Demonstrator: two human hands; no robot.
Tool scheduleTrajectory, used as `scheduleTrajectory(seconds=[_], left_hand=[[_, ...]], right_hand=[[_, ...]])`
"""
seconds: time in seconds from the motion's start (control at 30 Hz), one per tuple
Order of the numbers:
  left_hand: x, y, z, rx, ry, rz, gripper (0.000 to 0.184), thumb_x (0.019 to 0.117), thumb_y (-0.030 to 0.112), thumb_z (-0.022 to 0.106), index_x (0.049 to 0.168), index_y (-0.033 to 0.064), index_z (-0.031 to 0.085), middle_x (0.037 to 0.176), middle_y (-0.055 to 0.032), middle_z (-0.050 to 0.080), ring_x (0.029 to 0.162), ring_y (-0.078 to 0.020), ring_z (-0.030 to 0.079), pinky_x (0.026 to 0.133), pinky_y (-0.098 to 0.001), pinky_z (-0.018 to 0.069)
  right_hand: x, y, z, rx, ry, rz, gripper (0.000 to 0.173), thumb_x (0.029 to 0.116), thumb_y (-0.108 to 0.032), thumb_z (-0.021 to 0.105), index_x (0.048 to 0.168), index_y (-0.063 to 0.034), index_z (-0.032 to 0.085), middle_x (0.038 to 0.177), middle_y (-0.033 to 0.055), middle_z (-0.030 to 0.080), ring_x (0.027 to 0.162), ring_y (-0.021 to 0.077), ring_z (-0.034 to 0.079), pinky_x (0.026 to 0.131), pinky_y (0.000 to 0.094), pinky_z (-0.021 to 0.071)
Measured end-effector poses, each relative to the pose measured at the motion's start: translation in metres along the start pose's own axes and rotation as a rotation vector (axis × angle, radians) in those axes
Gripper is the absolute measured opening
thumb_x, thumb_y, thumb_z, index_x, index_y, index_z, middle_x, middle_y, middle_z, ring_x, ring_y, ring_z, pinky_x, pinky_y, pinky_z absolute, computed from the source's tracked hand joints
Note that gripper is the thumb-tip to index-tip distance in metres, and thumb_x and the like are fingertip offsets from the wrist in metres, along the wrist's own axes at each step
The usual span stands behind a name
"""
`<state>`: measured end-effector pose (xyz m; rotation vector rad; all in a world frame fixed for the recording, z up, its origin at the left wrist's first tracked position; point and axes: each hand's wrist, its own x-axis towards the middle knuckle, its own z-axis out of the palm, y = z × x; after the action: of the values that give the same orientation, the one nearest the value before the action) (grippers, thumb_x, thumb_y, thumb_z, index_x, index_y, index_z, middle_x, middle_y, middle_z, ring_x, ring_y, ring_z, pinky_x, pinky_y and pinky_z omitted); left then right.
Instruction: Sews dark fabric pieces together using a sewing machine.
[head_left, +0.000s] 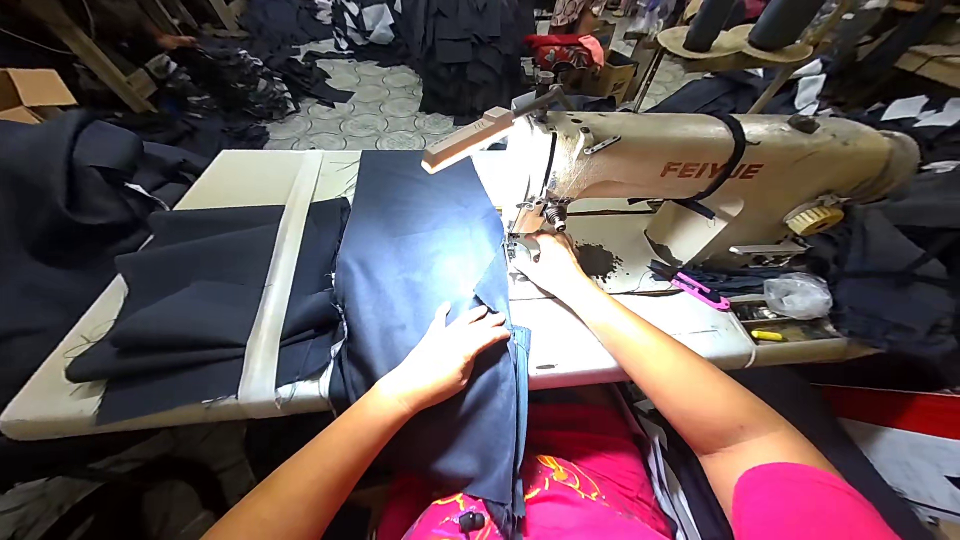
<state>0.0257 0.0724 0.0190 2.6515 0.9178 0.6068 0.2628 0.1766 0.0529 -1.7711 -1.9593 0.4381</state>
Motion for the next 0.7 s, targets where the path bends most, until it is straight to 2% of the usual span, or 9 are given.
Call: scheduleTrajectory(seconds=[0.07,0.13,0.2,0.27,0.33,0.4,0.5,0.57,0.7], left_hand=[[-0.001,0.001,0.000,0.002,0.001,-0.012,0.051,0.0955,-0.001,0.043,0.137,0.0188,0.065,0.148,-0.0010,0.060,0.144,-0.0297,0.048,0.110,-0.0789,0.0250],[-0.004,0.001,0.000,-0.001,-0.001,-0.021,0.050,0.0965,-0.001,0.043,0.137,0.0188,0.064,0.148,-0.0012,0.059,0.145,-0.0297,0.047,0.111,-0.0787,0.0245],[-0.006,0.001,-0.001,-0.002,0.006,-0.019,0.050,0.0967,0.000,0.043,0.137,0.0188,0.064,0.148,-0.0014,0.060,0.144,-0.0300,0.048,0.111,-0.0785,0.0247],[-0.006,0.000,-0.001,-0.001,0.009,-0.013,0.050,0.0963,-0.001,0.043,0.137,0.0182,0.065,0.147,-0.0019,0.060,0.144,-0.0301,0.048,0.110,-0.0786,0.0251],[-0.005,0.000,-0.001,0.005,0.015,-0.007,0.049,0.0957,0.000,0.043,0.136,0.0182,0.065,0.147,-0.0019,0.061,0.143,-0.0298,0.049,0.110,-0.0782,0.0263],[-0.004,0.000,-0.001,0.003,0.024,-0.006,0.048,0.0964,0.000,0.044,0.135,0.0178,0.066,0.146,-0.0024,0.061,0.143,-0.0300,0.050,0.109,-0.0783,0.0269],[-0.002,-0.001,0.000,0.000,0.029,-0.006,0.047,0.0970,0.002,0.044,0.135,0.0179,0.066,0.146,-0.0022,0.061,0.142,-0.0305,0.050,0.108,-0.0794,0.0267],[-0.002,-0.001,-0.001,0.001,0.020,-0.012,0.048,0.0964,0.001,0.044,0.136,0.0181,0.066,0.147,-0.0022,0.061,0.143,-0.0305,0.049,0.108,-0.0795,0.0262],[0.003,-0.004,-0.004,0.008,-0.024,-0.030,0.048,0.0964,0.000,0.045,0.137,0.0179,0.065,0.148,-0.0022,0.059,0.145,-0.0301,0.047,0.109,-0.0797,0.0250]], right_hand=[[0.007,0.001,0.005,0.019,-0.022,-0.034,0.034,0.0885,-0.025,0.075,0.111,-0.0004,0.074,0.122,0.0258,0.065,0.127,0.0455,0.052,0.099,0.0659,0.0398],[0.007,0.000,0.005,0.051,-0.046,-0.068,0.023,0.0935,-0.017,0.068,0.101,0.0042,0.073,0.111,0.0255,0.068,0.119,0.0439,0.057,0.098,0.0650,0.0405],[0.001,-0.002,0.006,0.084,0.019,-0.074,0.019,0.0968,-0.008,0.062,0.106,0.0067,0.069,0.102,0.0243,0.071,0.103,0.0409,0.067,0.092,0.0614,0.0493],[-0.007,0.001,0.008,0.105,0.098,-0.120,0.019,0.0979,-0.006,0.060,0.110,0.0064,0.068,0.091,0.0218,0.071,0.087,0.0372,0.071,0.083,0.0564,0.0554],[-0.016,0.003,0.006,0.040,0.073,-0.198,0.019,0.0970,-0.001,0.059,0.108,0.0039,0.074,0.100,0.0226,0.073,0.099,0.0374,0.071,0.093,0.0541,0.0540],[-0.023,0.006,0.007,-0.136,0.046,-0.284,0.021,0.0956,-0.002,0.062,0.109,-0.0038,0.078,0.105,0.0211,0.072,0.108,0.0387,0.067,0.099,0.0555,0.0490],[-0.032,0.004,0.005,-0.335,0.071,-0.462,0.025,0.0937,0.002,0.061,0.111,-0.0055,0.077,0.104,0.0217,0.070,0.105,0.0416,0.065,0.093,0.0575,0.0480],[-0.032,-0.005,0.002,-0.430,0.015,-0.460,0.025,0.0942,0.003,0.058,0.112,-0.0020,0.075,0.109,0.0222,0.069,0.107,0.0412,0.065,0.095,0.0572,0.0466],[-0.017,-0.023,-0.002,-0.646,-0.155,-0.316,0.021,0.0961,0.001,0.060,0.113,0.0022,0.073,0.115,0.0214,0.066,0.111,0.0385,0.062,0.097,0.0544,0.0438]])
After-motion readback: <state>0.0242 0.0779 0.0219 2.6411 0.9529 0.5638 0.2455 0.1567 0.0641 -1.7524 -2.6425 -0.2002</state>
